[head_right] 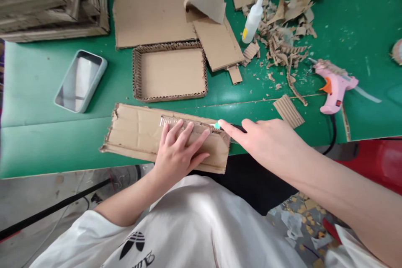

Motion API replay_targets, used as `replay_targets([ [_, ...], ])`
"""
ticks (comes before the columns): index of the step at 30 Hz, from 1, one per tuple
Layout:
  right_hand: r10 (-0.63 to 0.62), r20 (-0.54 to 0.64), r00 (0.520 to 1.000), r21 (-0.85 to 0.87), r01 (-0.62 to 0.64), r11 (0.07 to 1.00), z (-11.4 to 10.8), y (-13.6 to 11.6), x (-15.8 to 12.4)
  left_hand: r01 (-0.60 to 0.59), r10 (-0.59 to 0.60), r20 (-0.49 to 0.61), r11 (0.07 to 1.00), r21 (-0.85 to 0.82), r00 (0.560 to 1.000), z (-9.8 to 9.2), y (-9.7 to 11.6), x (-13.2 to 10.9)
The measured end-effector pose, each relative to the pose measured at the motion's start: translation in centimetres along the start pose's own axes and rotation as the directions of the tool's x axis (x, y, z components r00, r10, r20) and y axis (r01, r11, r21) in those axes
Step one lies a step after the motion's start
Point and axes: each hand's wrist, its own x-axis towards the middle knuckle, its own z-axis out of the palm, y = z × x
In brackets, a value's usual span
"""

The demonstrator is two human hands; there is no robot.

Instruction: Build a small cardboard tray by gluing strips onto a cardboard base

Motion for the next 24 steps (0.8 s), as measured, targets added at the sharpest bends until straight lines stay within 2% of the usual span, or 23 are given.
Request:
replay_targets([
  [8, 0.02, -0.036, 0.999, 0.014, -0.019, 1.0, 1.4, 0.2, -0.6, -0.012, 0.012, -0.005, 1.0, 0.008, 1.0, 0.2, 0.0, -0.1],
  [16, 0.015, -0.018, 1.0, 0.044, -0.014, 0.999, 0.8, 0.3, -1.2, -0.012, 0.012, 0.001, 1.0, 0.008, 1.0, 0.3, 0.0, -0.3],
  [24, 0.03, 0.016, 0.999, 0.004, -0.03, 1.0, 1.4, 0.7, -2.5, -0.012, 0.012, 0.015, 1.0, 0.008, 1.0, 0.3, 0.0, -0.2],
])
